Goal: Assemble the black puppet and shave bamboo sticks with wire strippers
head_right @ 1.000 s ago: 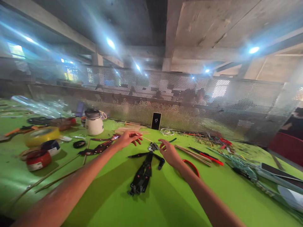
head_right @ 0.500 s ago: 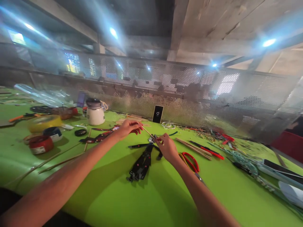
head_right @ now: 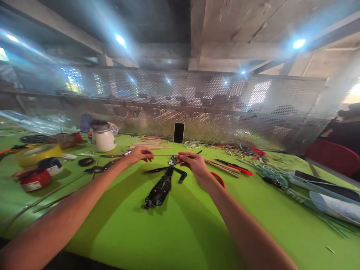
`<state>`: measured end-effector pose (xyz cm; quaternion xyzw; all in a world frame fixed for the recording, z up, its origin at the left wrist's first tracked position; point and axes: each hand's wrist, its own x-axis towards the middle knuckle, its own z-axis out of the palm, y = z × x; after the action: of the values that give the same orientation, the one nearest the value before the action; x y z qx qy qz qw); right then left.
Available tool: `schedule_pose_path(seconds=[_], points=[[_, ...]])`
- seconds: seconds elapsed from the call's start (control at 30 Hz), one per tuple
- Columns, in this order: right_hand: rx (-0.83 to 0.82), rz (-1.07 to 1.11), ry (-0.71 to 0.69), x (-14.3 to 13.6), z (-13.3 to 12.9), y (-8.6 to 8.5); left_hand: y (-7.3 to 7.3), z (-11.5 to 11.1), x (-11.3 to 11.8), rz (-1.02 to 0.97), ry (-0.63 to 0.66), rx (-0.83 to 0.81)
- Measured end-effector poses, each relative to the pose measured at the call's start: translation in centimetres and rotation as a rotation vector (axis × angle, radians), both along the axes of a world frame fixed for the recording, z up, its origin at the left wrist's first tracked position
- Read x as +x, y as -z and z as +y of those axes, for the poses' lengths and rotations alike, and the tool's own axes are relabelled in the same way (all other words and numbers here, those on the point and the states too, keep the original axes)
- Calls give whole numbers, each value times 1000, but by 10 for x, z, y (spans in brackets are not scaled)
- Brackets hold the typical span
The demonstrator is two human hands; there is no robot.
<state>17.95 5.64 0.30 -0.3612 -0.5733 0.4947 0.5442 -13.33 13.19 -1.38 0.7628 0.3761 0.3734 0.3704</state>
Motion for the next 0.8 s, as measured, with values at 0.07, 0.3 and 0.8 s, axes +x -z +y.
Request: schedule_pose_path(seconds=[0.07,0.3,0.8], points=[[0,-6,-3,-2,-1,-2,-7,-3,-1,40,-50,70],[51,-123,33,-13,-2,8,-25,-37,41,188,-64,348],[355,-1048,390,-33,-15,26,-27,-55,54,704,-128,525]])
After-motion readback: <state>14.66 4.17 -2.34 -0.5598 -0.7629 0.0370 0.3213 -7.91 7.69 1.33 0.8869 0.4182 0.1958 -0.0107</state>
